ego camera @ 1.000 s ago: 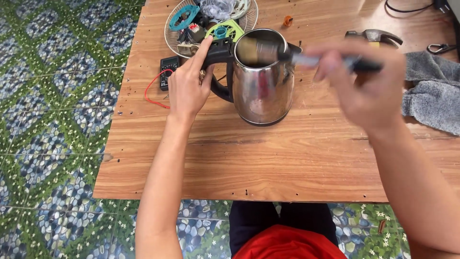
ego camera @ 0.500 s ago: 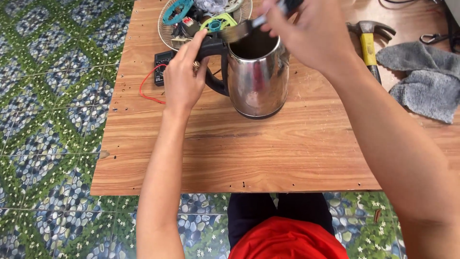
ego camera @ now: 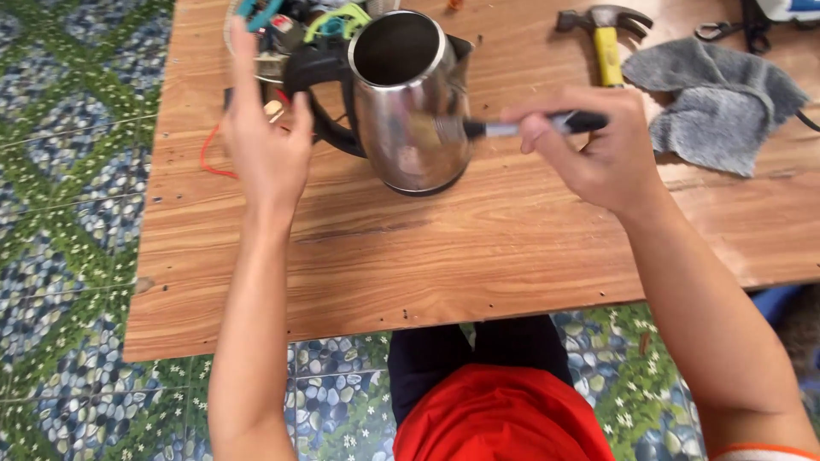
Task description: The person cleans the exterior of a stainless steel electric kettle using a small brush and a hammer. They scrub the kettle's body and handle, then use the hammer to tap the handle area. Finally, they use a small tool to scrape or clean the handle's crevices.
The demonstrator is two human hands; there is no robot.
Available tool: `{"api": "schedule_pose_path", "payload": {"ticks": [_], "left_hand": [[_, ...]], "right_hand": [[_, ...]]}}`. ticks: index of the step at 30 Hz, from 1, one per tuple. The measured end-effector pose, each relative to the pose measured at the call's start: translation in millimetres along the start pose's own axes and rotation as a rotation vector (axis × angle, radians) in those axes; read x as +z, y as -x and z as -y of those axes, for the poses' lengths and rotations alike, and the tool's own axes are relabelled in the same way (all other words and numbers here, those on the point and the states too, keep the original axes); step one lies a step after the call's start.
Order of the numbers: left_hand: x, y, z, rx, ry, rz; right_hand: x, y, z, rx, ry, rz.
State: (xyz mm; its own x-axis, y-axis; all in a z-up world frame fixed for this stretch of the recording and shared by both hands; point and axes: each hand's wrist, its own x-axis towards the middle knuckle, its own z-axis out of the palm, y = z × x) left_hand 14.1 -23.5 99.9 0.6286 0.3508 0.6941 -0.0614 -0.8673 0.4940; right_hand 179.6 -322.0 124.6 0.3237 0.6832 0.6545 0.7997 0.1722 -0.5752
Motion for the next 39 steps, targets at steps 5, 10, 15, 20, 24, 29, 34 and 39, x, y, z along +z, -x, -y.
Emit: {"api": "schedule_pose_path", "payload": {"ticks": [5,10,15,20,24,29,34,39], "left_hand": [[2.6,116.3,-133.4,0.172,-0.101,-0.103],[85.0,287.6,-148.7,0.238,0.089,1.009],[134.7,266.0,-104.4,0.155,-0.232,0.717],[130.9,230.2,-114.2,0.154,-0.26,0.603],[150.9,256.3,-92.2,0.202,-0.307,0.547],[121.7,204.7,-131.7,0.226,-0.333,0.517],[147.4,227.6,-125.7,0.335,-0.489,0.513],[177.6,299.5,-85.3,0.278,-0.486,0.565]], "right_hand": [[4.2,17.6,-20.3,-0.131,0.091,0.261],[6.1,28.0,-30.6,-0.099,-0.003,0.025],[12.2,30.2,-28.9,-0.054,0.054,0.014],[8.3,30.6,-19.7,0.014,-0.03,-0.137],[4.1,34.2,-13.9,0.0,0.01,-0.16],[-4.2,32.9,-8.9,0.016,-0.032,-0.215],[8.5,28.9,7.0,-0.002,-0.102,-0.196],[14.1,34.7,1.2,-0.005,-0.101,-0.115]]}}
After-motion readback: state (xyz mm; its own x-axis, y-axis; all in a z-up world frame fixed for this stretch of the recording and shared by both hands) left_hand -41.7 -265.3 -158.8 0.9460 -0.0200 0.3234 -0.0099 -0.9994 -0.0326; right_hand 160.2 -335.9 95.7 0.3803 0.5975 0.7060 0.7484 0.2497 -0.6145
